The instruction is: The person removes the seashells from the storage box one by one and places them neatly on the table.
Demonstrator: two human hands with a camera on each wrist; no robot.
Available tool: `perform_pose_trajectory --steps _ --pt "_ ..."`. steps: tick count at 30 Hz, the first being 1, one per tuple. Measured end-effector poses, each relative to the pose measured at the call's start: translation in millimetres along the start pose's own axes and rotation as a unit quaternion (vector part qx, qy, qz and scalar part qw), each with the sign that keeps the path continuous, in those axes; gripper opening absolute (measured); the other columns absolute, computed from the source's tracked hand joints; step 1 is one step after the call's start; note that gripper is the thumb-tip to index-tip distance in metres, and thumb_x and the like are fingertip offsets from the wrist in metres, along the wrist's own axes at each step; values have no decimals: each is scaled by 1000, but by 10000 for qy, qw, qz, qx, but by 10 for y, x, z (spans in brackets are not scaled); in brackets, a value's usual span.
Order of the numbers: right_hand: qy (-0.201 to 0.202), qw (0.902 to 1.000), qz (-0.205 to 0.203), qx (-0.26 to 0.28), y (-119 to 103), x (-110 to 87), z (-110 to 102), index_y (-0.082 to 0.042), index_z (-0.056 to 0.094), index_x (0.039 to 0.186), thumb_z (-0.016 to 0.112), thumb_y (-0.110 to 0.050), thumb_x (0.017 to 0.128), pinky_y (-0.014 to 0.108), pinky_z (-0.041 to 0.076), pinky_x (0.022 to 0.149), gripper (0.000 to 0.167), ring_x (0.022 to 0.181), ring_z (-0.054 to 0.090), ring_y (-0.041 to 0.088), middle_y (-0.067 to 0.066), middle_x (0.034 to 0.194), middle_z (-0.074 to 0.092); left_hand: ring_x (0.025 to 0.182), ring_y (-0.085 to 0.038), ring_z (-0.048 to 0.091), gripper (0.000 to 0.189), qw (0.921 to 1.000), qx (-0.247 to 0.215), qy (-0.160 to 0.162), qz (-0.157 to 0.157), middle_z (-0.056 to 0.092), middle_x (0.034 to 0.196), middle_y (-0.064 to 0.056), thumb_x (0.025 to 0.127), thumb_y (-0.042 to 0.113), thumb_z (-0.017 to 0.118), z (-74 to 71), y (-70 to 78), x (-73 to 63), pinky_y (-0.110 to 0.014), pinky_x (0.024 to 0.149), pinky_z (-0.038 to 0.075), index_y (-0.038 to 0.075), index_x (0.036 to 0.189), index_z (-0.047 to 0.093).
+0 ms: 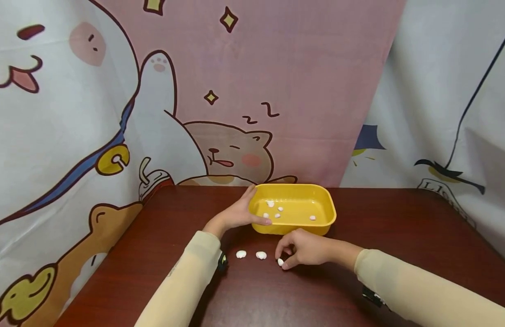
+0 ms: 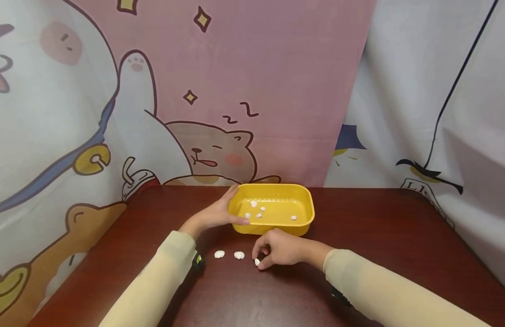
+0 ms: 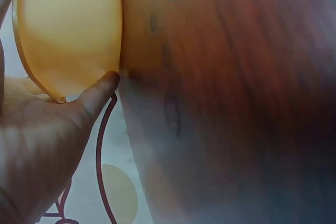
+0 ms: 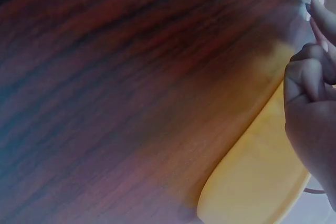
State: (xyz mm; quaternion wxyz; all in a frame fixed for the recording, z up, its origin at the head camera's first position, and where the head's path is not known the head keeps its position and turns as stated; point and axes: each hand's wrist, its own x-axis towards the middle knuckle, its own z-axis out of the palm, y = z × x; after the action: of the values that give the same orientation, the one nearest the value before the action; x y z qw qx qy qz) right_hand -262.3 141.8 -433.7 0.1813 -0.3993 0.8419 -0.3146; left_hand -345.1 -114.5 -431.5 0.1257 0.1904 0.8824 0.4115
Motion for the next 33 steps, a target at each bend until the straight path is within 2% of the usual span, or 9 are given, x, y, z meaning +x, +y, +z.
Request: perform_pose_trajectory --steps 3,6,9,11,14,18,23,27,33 --pt "21 9991 -120 -397 21 11 4 -18 81 106 87 -20 90 17 44 69 17 76 49 -1 -13 79 54 168 -31 9 130 9997 214 41 72 -7 182 -6 80 54 90 -26 -5 -16 -59 133 20 22 173 6" --pt "96 9987 -64 -499 48 -15 11 -18 80 108 87 -22 90 18 45 70 20 77 50 0 -12 81 56 168 -32 11 131 9990 419 42 166 -6 182 -6 80 59 88 -25 -3 -31 -58 132 22 24 173 4" --pt "219 9985 39 -491 54 -43 27 -20 79 106 88 -27 89 19 45 70 20 78 51 2 -10 83 61 159 -33 33 124 9987 259 -40 441 19 178 -10 83 56 87 -32 -17 -41 -57 129 30 24 173 8" --pt "302 9983 83 -501 44 -60 43 -21 77 103 88 -30 89 20 46 72 20 80 53 2 -11 87 67 146 -31 49 119 9984 133 -140 529 41 167 -12 85 56 86 -40 -34 -50 -55 125 38 25 172 10" --pt "406 9975 86 -574 20 -74 65 -23 76 100 87 -31 90 20 47 73 17 81 55 2 -14 90 71 126 -26 61 116 9988 163 -207 415 60 146 -9 85 60 84 -55 -62 -64 -53 118 45 32 170 12" --pt "484 9963 33 -713 -1 -72 80 -22 77 97 85 -28 92 19 46 68 11 73 51 -1 -15 82 67 127 -22 59 115 9978 634 -71 174 60 148 -5 84 64 82 -83 -84 -80 -51 120 44 36 171 11" --pt "506 9954 -4 -819 -11 -72 78 -20 78 96 83 -24 94 18 43 63 7 68 46 -4 -13 74 58 137 -23 56 113 9957 928 -15 -25 53 159 -5 86 64 80 -118 -92 -112 -53 123 41 36 172 10" --pt "517 9948 -38 -880 -10 -74 73 -19 78 96 82 -24 94 18 42 62 7 67 45 -4 -14 72 55 146 -27 51 115 9961 856 28 -205 44 168 -7 86 62 80 -133 -84 -150 -57 125 38 31 173 12" --pt "564 9940 -30 -941 -20 -68 74 -19 78 96 83 -23 94 18 42 61 7 66 45 -4 -15 72 55 152 -27 46 114 9971 749 123 -52 38 172 -4 86 60 83 -144 -91 -176 -59 127 35 25 172 17"
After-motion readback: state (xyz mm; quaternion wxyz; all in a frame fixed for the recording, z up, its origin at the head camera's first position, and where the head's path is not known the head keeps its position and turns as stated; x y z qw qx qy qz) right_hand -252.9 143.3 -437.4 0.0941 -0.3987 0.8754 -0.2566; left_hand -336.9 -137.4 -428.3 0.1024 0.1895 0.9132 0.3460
